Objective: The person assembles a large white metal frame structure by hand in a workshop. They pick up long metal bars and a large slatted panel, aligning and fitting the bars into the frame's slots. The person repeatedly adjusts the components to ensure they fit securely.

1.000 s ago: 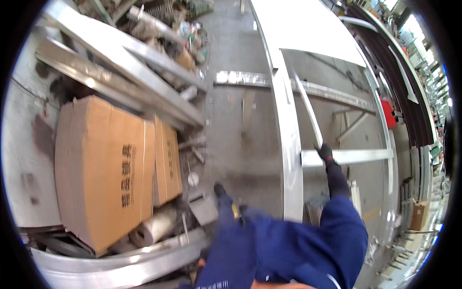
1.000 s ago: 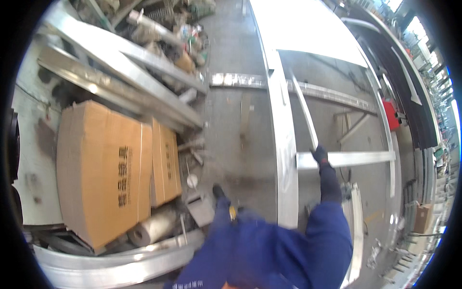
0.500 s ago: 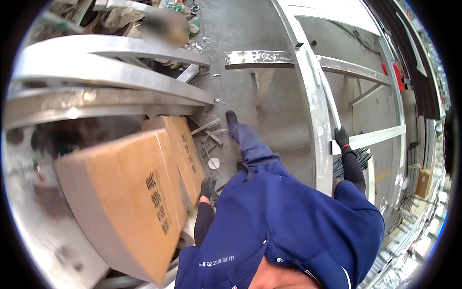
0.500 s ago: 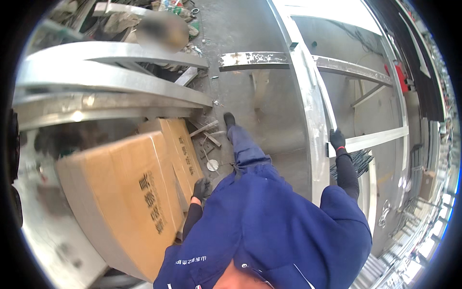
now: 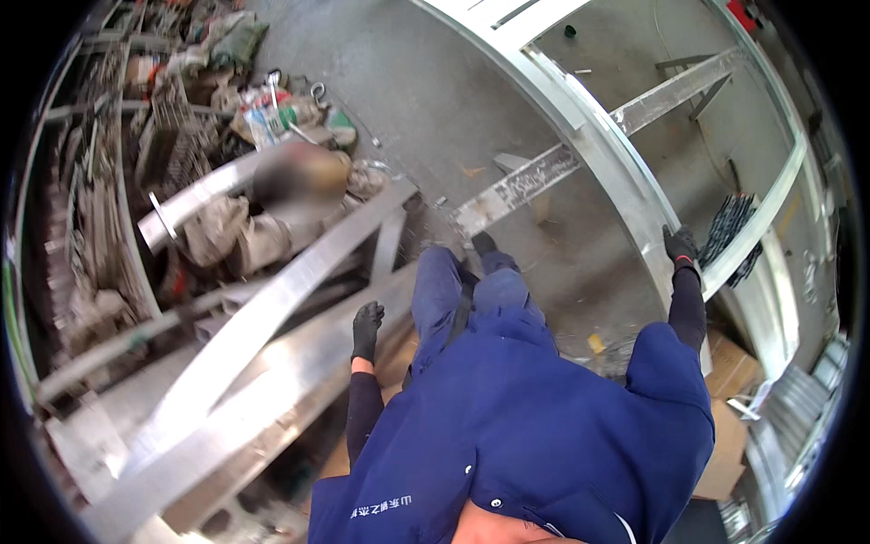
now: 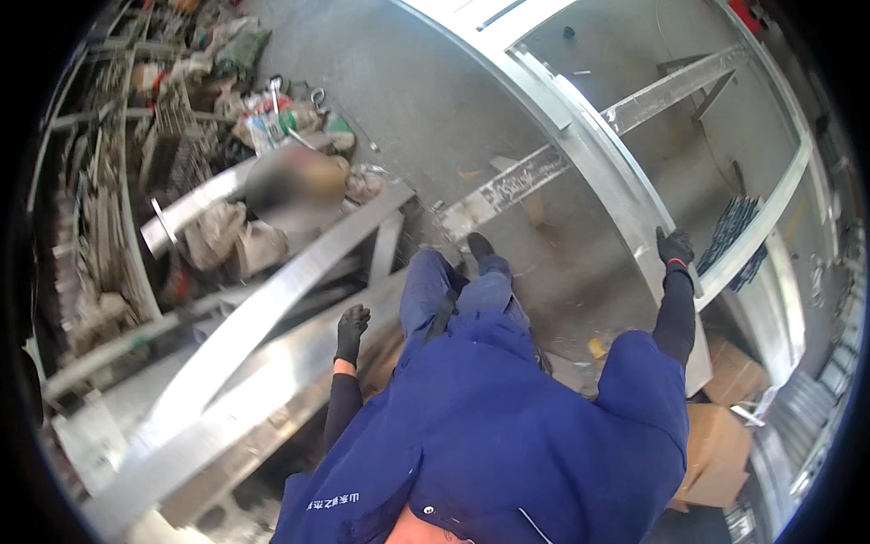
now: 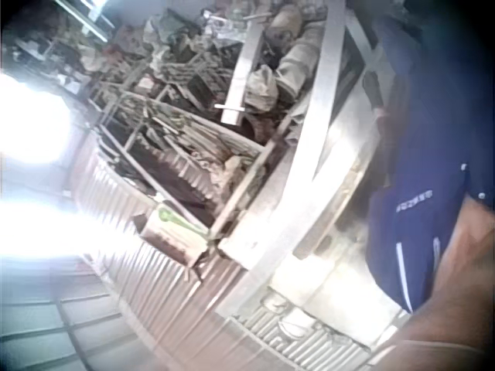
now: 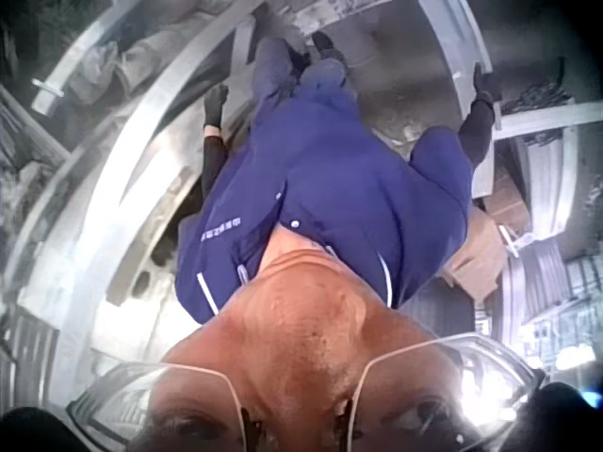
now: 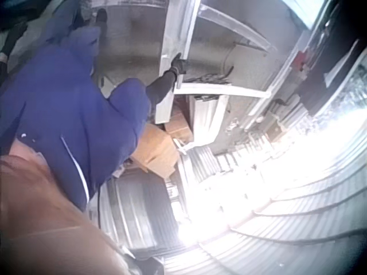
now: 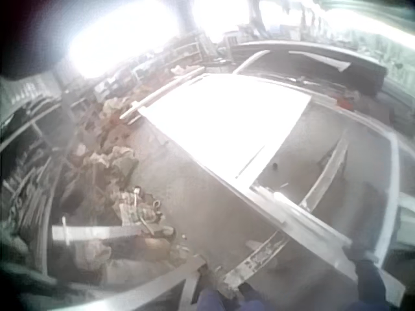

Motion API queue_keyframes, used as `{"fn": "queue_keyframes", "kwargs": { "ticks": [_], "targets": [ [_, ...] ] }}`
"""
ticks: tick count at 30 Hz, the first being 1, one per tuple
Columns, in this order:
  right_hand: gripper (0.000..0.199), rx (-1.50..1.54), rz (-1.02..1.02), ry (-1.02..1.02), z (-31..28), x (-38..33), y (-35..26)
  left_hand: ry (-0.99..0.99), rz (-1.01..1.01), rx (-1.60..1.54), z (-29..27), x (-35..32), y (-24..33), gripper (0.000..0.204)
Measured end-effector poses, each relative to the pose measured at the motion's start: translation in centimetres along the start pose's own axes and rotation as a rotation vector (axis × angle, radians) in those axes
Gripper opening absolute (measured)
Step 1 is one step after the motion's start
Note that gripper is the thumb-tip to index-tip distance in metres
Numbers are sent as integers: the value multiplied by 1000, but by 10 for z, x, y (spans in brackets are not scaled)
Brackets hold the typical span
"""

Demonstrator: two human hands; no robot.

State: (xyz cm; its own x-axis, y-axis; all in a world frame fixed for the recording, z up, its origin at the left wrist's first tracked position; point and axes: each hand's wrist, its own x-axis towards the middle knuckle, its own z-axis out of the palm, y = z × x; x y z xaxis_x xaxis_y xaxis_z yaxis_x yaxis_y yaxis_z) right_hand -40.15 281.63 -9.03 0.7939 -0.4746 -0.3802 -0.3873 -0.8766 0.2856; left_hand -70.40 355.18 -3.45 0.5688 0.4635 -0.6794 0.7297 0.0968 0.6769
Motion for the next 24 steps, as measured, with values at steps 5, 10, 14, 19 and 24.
{"fn": "queue_keyframes", "kwargs": {
  "ticks": [5, 10, 14, 19, 24],
  "targets": [
    [65, 115, -8, 146, -37, -10, -63, -306, 349, 1071, -102, 59, 69, 26],
    [53, 320, -37, 455, -43, -3, -97, -568, 700, 1400, -119, 139, 157, 26],
    [42, 439, -42, 885, -76, 21, -175, -636, 476, 1315, -113, 252, 237, 26],
    [27, 574, -196, 741, -113, 87, -284, -674, 375, 1271, -94, 384, 319, 27],
    [25, 521, -191, 225, -122, 180, -392, -650, 442, 1187, -81, 466, 373, 27]
  ]
}}
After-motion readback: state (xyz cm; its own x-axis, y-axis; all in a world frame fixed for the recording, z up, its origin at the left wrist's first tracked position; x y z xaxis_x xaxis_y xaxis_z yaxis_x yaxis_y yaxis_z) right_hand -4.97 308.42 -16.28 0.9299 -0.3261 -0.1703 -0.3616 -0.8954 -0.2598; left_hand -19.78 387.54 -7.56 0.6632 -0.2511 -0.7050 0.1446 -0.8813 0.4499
